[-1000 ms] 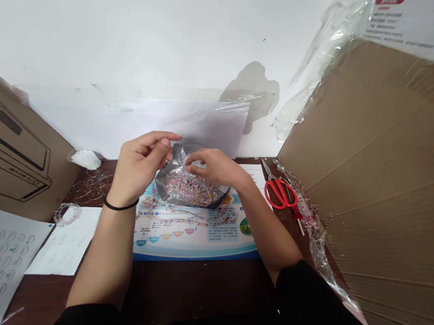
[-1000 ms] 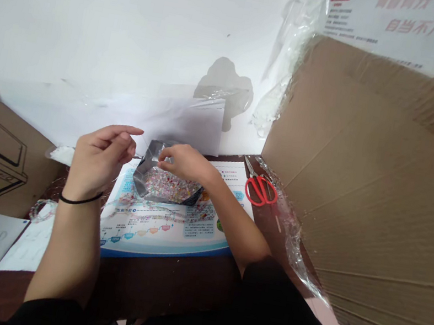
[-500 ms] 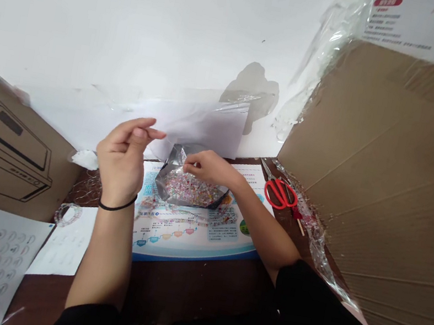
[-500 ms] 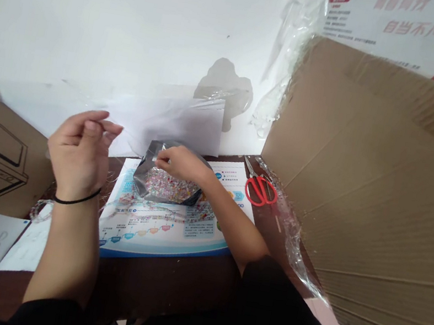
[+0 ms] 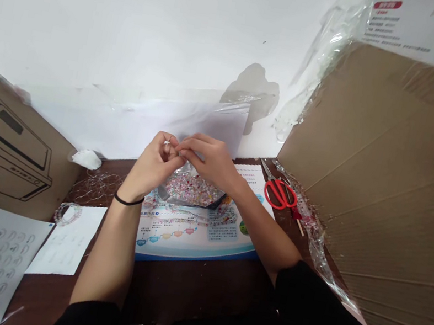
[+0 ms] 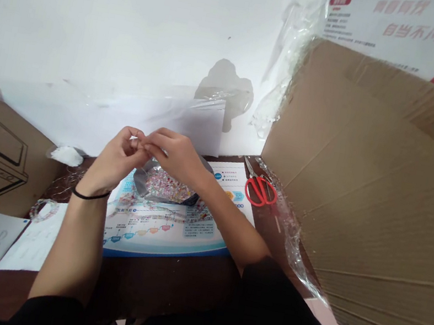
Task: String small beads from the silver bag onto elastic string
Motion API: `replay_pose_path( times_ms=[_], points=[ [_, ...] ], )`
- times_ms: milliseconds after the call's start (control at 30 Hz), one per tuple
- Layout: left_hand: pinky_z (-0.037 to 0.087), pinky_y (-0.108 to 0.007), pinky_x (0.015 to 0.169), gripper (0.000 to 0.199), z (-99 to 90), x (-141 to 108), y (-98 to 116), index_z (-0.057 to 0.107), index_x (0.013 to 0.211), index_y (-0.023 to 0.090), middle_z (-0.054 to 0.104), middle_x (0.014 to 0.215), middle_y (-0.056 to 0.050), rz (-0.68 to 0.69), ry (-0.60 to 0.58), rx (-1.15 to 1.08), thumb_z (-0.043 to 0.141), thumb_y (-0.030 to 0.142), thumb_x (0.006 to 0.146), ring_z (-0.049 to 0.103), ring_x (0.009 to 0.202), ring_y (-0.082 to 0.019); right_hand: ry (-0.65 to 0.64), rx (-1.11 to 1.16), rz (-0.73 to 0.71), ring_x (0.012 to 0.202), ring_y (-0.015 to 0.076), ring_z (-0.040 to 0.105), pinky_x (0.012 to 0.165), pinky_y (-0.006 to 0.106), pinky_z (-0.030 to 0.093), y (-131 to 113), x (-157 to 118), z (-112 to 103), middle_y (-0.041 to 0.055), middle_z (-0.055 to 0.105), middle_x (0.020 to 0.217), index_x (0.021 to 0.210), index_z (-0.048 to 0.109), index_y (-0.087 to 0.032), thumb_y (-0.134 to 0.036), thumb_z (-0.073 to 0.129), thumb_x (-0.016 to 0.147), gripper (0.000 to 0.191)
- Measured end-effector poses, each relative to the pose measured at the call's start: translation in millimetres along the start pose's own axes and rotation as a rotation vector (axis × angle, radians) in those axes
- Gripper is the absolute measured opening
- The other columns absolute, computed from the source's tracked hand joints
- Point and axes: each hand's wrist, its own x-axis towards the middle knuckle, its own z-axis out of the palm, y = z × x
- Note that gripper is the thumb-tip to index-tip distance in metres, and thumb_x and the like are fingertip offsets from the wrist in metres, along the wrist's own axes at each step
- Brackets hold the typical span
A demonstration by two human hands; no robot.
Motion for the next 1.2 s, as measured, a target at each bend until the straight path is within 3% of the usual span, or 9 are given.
replay_pose_path(
  times_ms=[133,200,367,533,667,867,933,1000,1200],
  points=[
    [0.039,-0.022,0.049,0.036,-2.5,-2.0,2.2,0.052,0.103,0.017,0.056,0.067,0.003,0.008,-0.165,0.151,0.065,0.017,0.070,0.051,0.054,-0.011,-0.026,-0.153,-0.220,0.112,0.0161,0.053,0.100,0.039,0.041,3.4,-0.3,4.5,0.0062,0.063,0.111,0.092,0.063,-0.021,-0.017,0.038,0.095,0.026],
    [0.044,-0.026,0.054,0.033,-2.4,-0.3,0.5,0.058,0.104,0.016,0.063,0.076,-0.002,0.049,-0.189,0.298,0.063,0.017,0.071,0.057,0.062,-0.015,-0.016,-0.182,-0.291,0.116,0.0155,0.051,0.107,0.042,0.037,4.8,-0.1,6.5,0.0050,0.064,0.109,0.091,0.063,-0.022,-0.013,0.037,0.095,0.027],
    [0.048,-0.031,0.072,0.032,1.8,9.5,-16.1,0.065,0.102,0.019,0.068,0.096,-0.007,0.152,-0.022,0.552,0.057,0.013,0.071,0.064,0.091,-0.026,-0.043,-0.158,-0.376,0.113,0.0120,0.055,0.111,0.042,0.035,5.8,0.0,8.6,0.0016,0.066,0.102,0.090,0.062,-0.023,-0.012,0.036,0.095,0.029],
    [0.037,-0.026,0.056,0.015,-3.1,10.6,-25.5,0.061,0.089,0.020,0.063,0.071,-0.005,0.168,0.121,0.641,0.058,0.017,0.074,0.061,0.070,-0.023,-0.036,-0.071,-0.392,0.107,0.0104,0.057,0.105,0.034,0.042,3.0,-1.6,8.5,0.0042,0.067,0.101,0.087,0.063,-0.020,-0.016,0.038,0.096,0.026],
    [0.035,-0.025,0.056,0.001,-5.7,6.1,-15.0,0.056,0.077,0.019,0.062,0.069,-0.002,0.119,0.129,0.573,0.057,0.019,0.077,0.055,0.065,-0.018,-0.125,-0.084,-0.352,0.109,0.0107,0.056,0.099,0.029,0.044,-6.0,-4.6,5.0,0.0051,0.064,0.109,0.095,0.063,-0.022,-0.016,0.034,0.097,0.030],
    [0.031,-0.024,0.047,0.020,-2.4,-0.6,-1.6,0.057,0.088,0.020,0.063,0.071,-0.002,0.175,0.203,0.144,0.045,0.035,0.093,0.039,0.049,-0.011,0.162,-0.094,-0.092,0.110,0.0144,0.054,0.095,0.031,0.044,-8.3,-5.2,-2.6,0.0083,0.058,0.120,0.115,0.057,-0.019,-0.010,0.030,0.093,0.035],
    [0.028,-0.023,0.044,0.023,-1.7,-2.9,0.9,0.058,0.091,0.020,0.065,0.078,-0.004,0.199,0.192,0.009,0.046,0.040,0.093,0.036,0.048,-0.009,0.172,-0.042,0.044,0.104,0.0144,0.057,0.092,0.031,0.045,-1.6,-3.1,-1.8,0.0082,0.060,0.117,0.116,0.056,-0.018,-0.007,0.032,0.089,0.037],
    [0.027,-0.023,0.043,0.024,-1.2,-4.3,2.6,0.059,0.091,0.020,0.066,0.079,-0.005,0.228,0.165,-0.078,0.050,0.042,0.092,0.036,0.048,-0.009,0.077,0.075,0.116,0.100,0.0140,0.058,0.090,0.030,0.045,7.3,-0.6,1.4,0.0072,0.063,0.113,0.114,0.057,-0.017,-0.009,0.037,0.088,0.034],
    [0.027,-0.023,0.042,0.026,-1.6,-4.7,6.2,0.065,0.095,0.019,0.069,0.086,-0.010,0.311,0.172,-0.217,0.056,0.043,0.090,0.040,0.050,-0.009,-0.437,0.403,0.135,0.082,0.0113,0.060,0.073,0.024,0.044,25.9,1.7,8.8,0.0028,0.069,0.089,0.097,0.063,-0.017,-0.038,0.049,0.091,0.026]
  ],
)
